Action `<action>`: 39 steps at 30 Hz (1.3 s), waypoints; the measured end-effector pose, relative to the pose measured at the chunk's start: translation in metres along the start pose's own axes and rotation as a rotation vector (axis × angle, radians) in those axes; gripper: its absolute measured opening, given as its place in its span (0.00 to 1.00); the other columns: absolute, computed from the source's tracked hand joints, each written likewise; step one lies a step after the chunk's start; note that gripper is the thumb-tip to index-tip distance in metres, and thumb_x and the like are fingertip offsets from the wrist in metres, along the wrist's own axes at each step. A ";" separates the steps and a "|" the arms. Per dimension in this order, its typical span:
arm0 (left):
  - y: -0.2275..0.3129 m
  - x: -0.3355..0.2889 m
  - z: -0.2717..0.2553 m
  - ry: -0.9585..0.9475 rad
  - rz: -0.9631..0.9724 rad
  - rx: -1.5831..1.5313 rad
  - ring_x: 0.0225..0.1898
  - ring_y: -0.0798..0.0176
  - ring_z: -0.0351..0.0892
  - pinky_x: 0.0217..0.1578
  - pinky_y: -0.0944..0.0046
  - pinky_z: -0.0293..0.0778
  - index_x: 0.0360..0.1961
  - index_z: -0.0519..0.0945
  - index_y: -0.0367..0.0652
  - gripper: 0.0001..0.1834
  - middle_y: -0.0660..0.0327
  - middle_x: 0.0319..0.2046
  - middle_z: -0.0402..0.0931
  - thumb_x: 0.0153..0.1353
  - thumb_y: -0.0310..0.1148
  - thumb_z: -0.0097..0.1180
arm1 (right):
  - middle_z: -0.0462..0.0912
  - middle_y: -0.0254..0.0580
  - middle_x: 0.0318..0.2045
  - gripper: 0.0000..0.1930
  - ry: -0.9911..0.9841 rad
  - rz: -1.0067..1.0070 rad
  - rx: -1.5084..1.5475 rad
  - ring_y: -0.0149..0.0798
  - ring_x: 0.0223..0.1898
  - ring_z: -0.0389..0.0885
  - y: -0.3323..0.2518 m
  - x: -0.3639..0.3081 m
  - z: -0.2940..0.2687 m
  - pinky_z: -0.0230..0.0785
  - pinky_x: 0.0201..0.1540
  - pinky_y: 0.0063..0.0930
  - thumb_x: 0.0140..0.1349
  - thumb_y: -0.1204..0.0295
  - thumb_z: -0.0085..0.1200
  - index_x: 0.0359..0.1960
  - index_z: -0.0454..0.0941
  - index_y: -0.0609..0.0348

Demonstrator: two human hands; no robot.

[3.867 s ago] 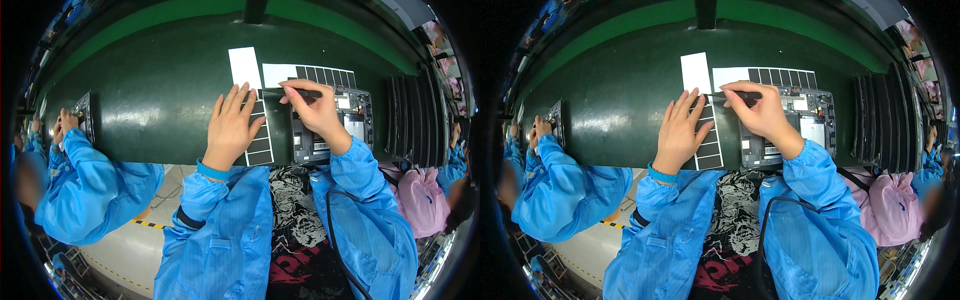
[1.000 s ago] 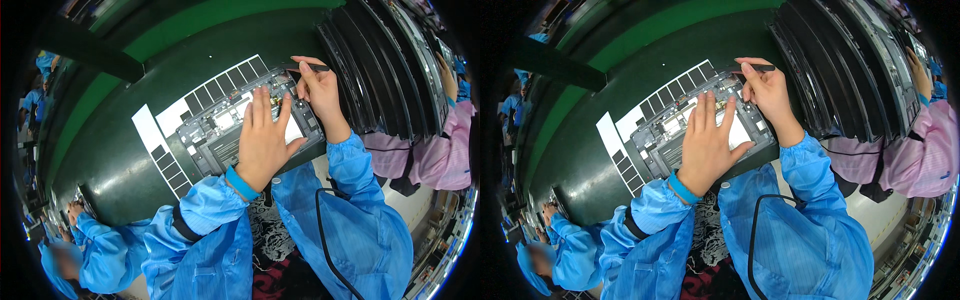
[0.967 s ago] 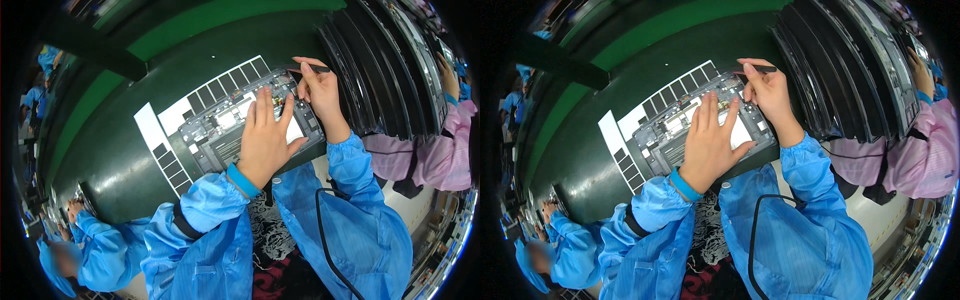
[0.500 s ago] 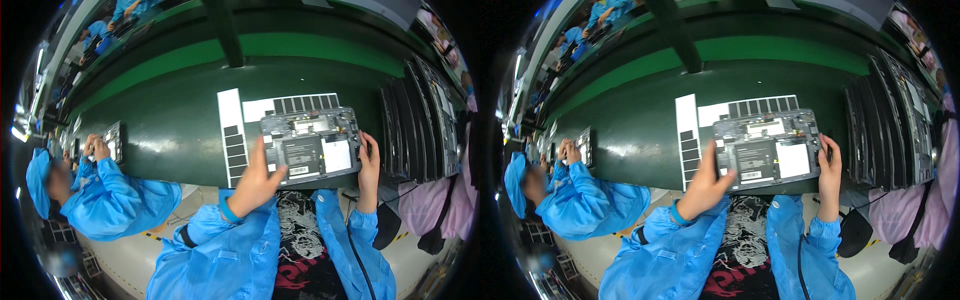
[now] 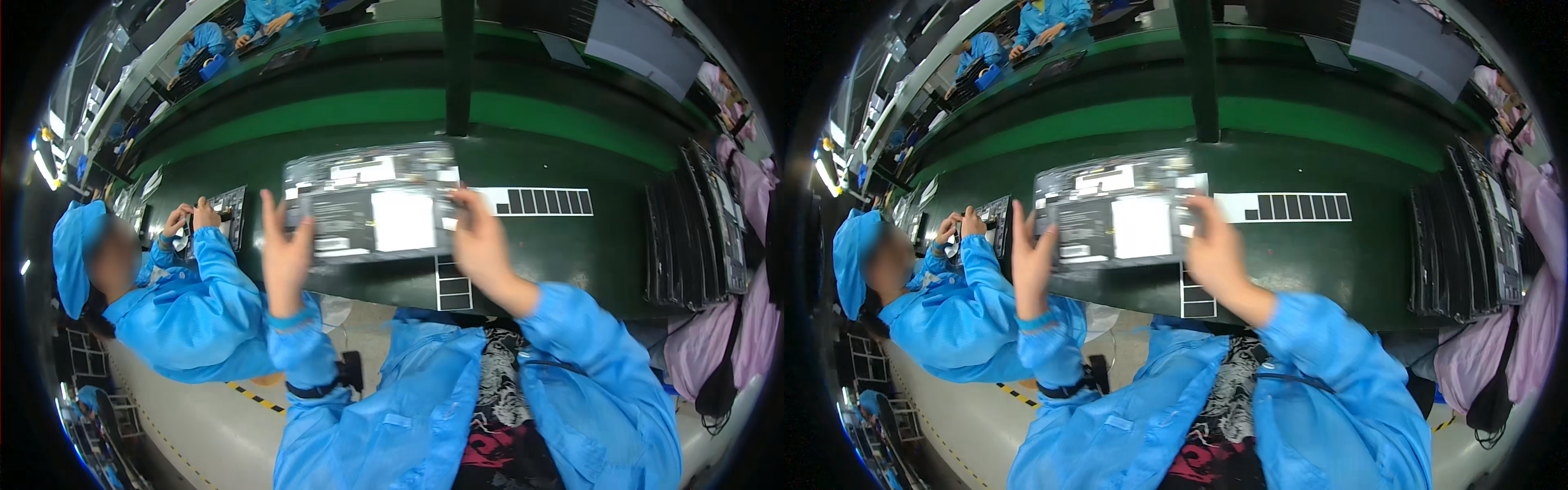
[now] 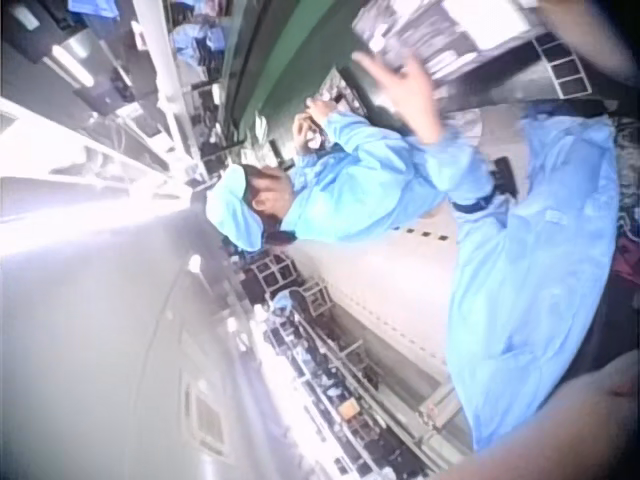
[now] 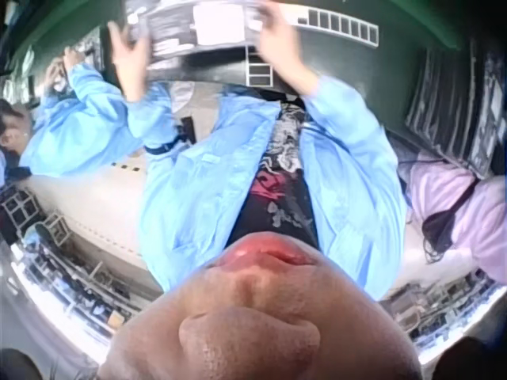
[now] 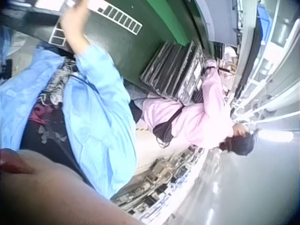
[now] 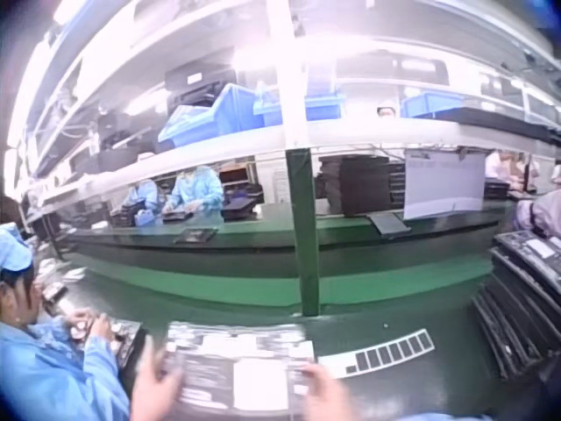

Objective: Assemble electronic components by applying adhesive strips and connecting internal wiring.

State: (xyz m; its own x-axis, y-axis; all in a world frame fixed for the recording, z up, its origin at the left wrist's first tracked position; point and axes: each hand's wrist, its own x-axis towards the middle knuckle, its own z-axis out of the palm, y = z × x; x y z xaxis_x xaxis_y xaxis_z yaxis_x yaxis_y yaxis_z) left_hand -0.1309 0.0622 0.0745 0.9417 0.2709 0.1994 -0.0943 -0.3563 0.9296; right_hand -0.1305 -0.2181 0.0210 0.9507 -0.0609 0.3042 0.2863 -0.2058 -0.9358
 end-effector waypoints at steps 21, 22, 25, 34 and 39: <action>0.211 -0.078 0.188 -0.890 0.293 -0.473 0.61 0.53 0.69 0.60 0.59 0.63 0.61 0.66 0.32 0.24 0.46 0.58 0.70 0.65 0.31 0.47 | 0.83 0.43 0.30 0.08 0.582 -0.797 -0.378 0.36 0.32 0.81 -0.141 -0.081 -0.296 0.72 0.36 0.29 0.66 0.69 0.50 0.33 0.77 0.59; 0.228 -0.084 0.217 -0.976 0.340 -0.485 0.60 0.54 0.70 0.59 0.59 0.65 0.61 0.67 0.33 0.24 0.47 0.58 0.71 0.66 0.32 0.48 | 0.84 0.42 0.31 0.10 0.741 -0.512 -0.612 0.31 0.33 0.79 -0.171 -0.093 -0.327 0.70 0.39 0.27 0.68 0.69 0.47 0.33 0.75 0.62; 0.269 -0.122 0.307 -1.234 0.286 -0.635 0.60 0.55 0.71 0.59 0.59 0.66 0.60 0.67 0.33 0.24 0.48 0.58 0.71 0.66 0.34 0.51 | 0.83 0.41 0.32 0.11 0.898 -0.300 -0.639 0.30 0.33 0.74 -0.162 -0.095 -0.443 0.67 0.41 0.24 0.66 0.66 0.51 0.38 0.73 0.63; 0.281 -0.216 0.417 -0.967 0.770 -0.309 0.69 0.28 0.43 0.69 0.43 0.39 0.66 0.41 0.18 0.47 0.26 0.63 0.51 0.63 0.42 0.53 | 0.75 0.31 0.27 0.06 0.619 0.318 -0.659 0.25 0.29 0.72 -0.103 -0.091 -0.520 0.67 0.33 0.23 0.62 0.72 0.54 0.39 0.74 0.59; 0.286 -0.236 0.425 -0.901 0.659 -0.276 0.69 0.26 0.39 0.69 0.43 0.38 0.66 0.39 0.19 0.47 0.26 0.65 0.47 0.64 0.42 0.52 | 0.76 0.31 0.26 0.06 0.795 0.153 -0.513 0.24 0.26 0.72 -0.091 -0.092 -0.522 0.66 0.30 0.21 0.58 0.78 0.50 0.37 0.76 0.61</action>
State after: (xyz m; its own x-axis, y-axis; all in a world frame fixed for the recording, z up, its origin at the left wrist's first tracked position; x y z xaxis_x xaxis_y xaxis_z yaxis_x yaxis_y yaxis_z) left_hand -0.2429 -0.4837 0.1611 0.5620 -0.6727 0.4813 -0.6172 0.0464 0.7854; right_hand -0.3065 -0.7039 0.1716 0.5598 -0.7292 0.3936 -0.1013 -0.5317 -0.8409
